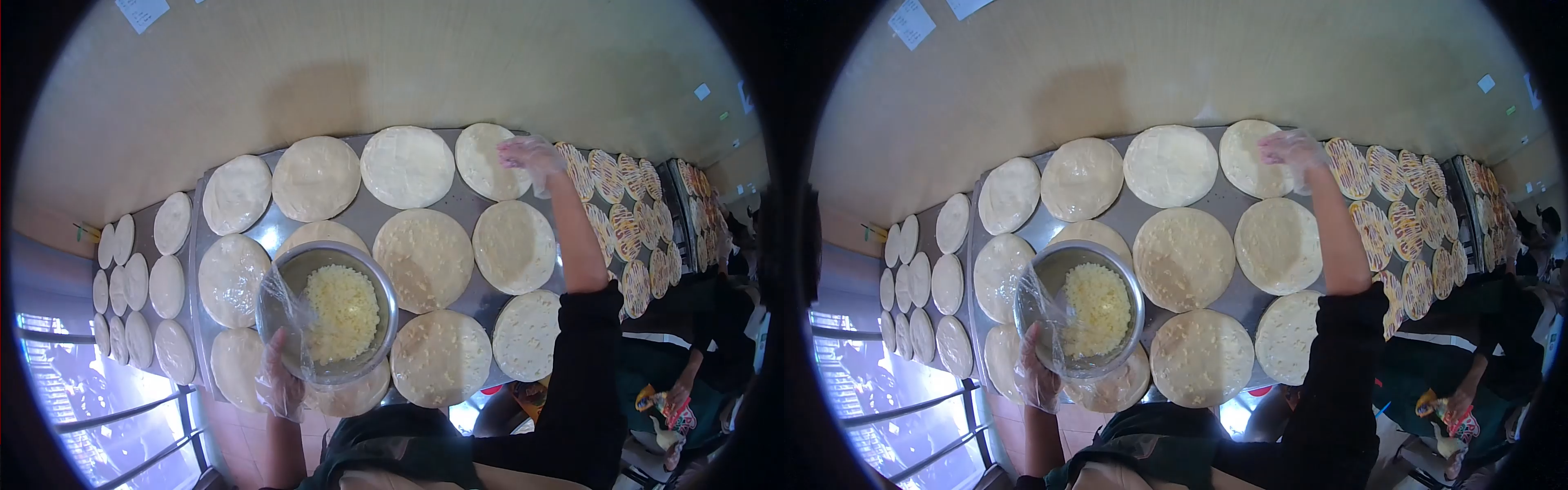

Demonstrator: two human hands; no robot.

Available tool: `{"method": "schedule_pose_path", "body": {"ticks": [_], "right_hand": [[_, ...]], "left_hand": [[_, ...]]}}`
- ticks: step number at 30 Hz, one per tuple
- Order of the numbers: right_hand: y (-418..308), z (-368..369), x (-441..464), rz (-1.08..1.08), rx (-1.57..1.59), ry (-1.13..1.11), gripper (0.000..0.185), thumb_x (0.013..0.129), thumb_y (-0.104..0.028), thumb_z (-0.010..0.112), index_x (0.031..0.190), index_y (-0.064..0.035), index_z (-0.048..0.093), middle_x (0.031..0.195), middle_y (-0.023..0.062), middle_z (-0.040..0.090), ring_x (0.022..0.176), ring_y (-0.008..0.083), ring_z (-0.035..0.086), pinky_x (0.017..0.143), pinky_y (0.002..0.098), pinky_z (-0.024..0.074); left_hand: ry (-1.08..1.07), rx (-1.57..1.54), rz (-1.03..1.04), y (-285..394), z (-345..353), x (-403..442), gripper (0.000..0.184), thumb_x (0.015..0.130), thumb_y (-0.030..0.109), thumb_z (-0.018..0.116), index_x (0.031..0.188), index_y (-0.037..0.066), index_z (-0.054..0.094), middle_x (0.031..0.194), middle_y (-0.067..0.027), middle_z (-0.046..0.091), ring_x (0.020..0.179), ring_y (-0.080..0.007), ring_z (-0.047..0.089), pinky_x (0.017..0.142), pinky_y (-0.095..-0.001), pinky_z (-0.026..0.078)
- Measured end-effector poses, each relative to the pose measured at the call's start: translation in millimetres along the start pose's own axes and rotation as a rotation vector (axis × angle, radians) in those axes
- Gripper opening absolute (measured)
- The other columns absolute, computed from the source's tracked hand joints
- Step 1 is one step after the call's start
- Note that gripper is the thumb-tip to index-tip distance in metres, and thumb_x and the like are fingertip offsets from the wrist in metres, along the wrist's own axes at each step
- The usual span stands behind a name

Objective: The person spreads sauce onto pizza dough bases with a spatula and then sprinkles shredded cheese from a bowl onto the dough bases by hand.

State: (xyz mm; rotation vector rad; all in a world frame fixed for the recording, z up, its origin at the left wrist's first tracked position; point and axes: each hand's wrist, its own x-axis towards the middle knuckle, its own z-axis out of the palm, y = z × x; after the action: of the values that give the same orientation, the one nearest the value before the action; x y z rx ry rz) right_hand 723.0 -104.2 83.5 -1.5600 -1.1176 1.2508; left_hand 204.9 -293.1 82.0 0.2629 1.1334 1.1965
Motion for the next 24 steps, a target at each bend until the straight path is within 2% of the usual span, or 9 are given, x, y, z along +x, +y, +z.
{"method": "schedule_pose_path", "body": {"ticks": [4, 6, 10, 12, 13, 16, 18, 22, 24], "right_hand": [[41.9, -45.9, 37.9, 0.033, -0.211, 0.085, 0.021, 0.075, -0.003, 0.059, 0.093, 0.0069, 0.062, 0.076, 0.0113, 0.062, 0.067, 0.0146, 0.060, 0.063, 0.0266, 0.0510], [44.4, -47.6, 44.7, -0.004, -0.707, 0.125, 0.019, 0.073, -0.001, 0.056, 0.089, 0.0070, 0.063, 0.071, 0.0113, 0.062, 0.060, 0.0149, 0.059, 0.056, 0.0270, 0.0494], [40.4, -36.3, 47.2, 0.093, -0.625, 0.119, 0.020, 0.072, -0.002, 0.055, 0.087, 0.0060, 0.064, 0.068, 0.0108, 0.063, 0.056, 0.0143, 0.059, 0.053, 0.0264, 0.0481], [43.1, -35.2, 52.4, 0.027, -1.025, 0.072, 0.018, 0.071, -0.004, 0.056, 0.083, 0.0045, 0.065, 0.069, 0.0109, 0.064, 0.054, 0.0138, 0.058, 0.050, 0.0257, 0.0470], [47.6, -37.0, 55.7, 0.027, -1.025, 0.072, 0.018, 0.071, -0.004, 0.056, 0.083, 0.0045, 0.065, 0.069, 0.0109, 0.064, 0.054, 0.0138, 0.058, 0.050, 0.0257, 0.0470], [48.5, -32.4, 56.1, -0.089, -0.766, -0.025, 0.017, 0.070, -0.006, 0.058, 0.082, 0.0045, 0.065, 0.068, 0.0104, 0.063, 0.052, 0.0142, 0.058, 0.048, 0.0264, 0.0469], [36.8, -20.4, 55.0, 0.091, -0.526, -0.017, 0.019, 0.070, -0.006, 0.058, 0.084, 0.0043, 0.065, 0.068, 0.0102, 0.063, 0.052, 0.0144, 0.057, 0.049, 0.0269, 0.0472], [31.2, -9.2, 57.8, 0.094, -0.623, -0.057, 0.020, 0.070, -0.006, 0.057, 0.085, 0.0044, 0.065, 0.067, 0.0100, 0.063, 0.053, 0.0154, 0.058, 0.049, 0.0281, 0.0476], [37.2, -9.3, 63.6, -0.089, -0.807, -0.109, 0.016, 0.069, -0.005, 0.057, 0.080, 0.0042, 0.064, 0.065, 0.0095, 0.062, 0.051, 0.0159, 0.058, 0.047, 0.0295, 0.0467]], "left_hand": [[0.032, -0.017, 0.017, 3.7, 10.1, -6.2, 0.045, 0.084, 0.024, 0.058, 0.119, 0.000, 0.045, 0.106, -0.0091, 0.055, 0.094, -0.0192, 0.056, 0.082, -0.0302, 0.048], [0.027, -0.031, 0.030, 3.0, 7.4, -4.2, 0.044, 0.084, 0.025, 0.056, 0.119, 0.000, 0.045, 0.107, -0.0093, 0.055, 0.096, -0.0192, 0.055, 0.083, -0.0301, 0.048], [0.047, -0.028, 0.018, 4.0, 1.5, -4.3, 0.044, 0.085, 0.025, 0.056, 0.119, 0.001, 0.044, 0.108, -0.0093, 0.054, 0.097, -0.0194, 0.055, 0.084, -0.0303, 0.047], [0.037, -0.029, 0.017, 3.3, -0.9, -3.0, 0.044, 0.085, 0.025, 0.056, 0.120, 0.001, 0.044, 0.109, -0.0092, 0.054, 0.097, -0.0195, 0.055, 0.084, -0.0307, 0.047], [0.038, -0.029, 0.017, 3.4, 0.3, -3.0, 0.044, 0.085, 0.025, 0.056, 0.120, 0.001, 0.044, 0.109, -0.0092, 0.054, 0.097, -0.0195, 0.055, 0.084, -0.0307, 0.047], [0.022, -0.055, 0.013, 4.2, 5.2, -3.5, 0.044, 0.085, 0.025, 0.056, 0.120, 0.002, 0.043, 0.111, -0.0094, 0.053, 0.098, -0.0197, 0.055, 0.085, -0.0312, 0.047], [0.014, -0.072, 0.005, 5.2, 7.3, -3.4, 0.045, 0.085, 0.025, 0.056, 0.121, 0.002, 0.042, 0.112, -0.0096, 0.053, 0.100, -0.0202, 0.055, 0.087, -0.0317, 0.046], [0.023, -0.071, 0.000, 6.5, 11.8, -4.6, 0.046, 0.085, 0.026, 0.056, 0.122, 0.002, 0.042, 0.112, -0.0097, 0.052, 0.101, -0.0204, 0.054, 0.089, -0.0322, 0.046], [0.043, -0.065, 0.008, 7.7, 18.8, -7.0, 0.046, 0.085, 0.026, 0.056, 0.122, 0.003, 0.042, 0.111, -0.0099, 0.052, 0.102, -0.0206, 0.053, 0.088, -0.0323, 0.046]]}}
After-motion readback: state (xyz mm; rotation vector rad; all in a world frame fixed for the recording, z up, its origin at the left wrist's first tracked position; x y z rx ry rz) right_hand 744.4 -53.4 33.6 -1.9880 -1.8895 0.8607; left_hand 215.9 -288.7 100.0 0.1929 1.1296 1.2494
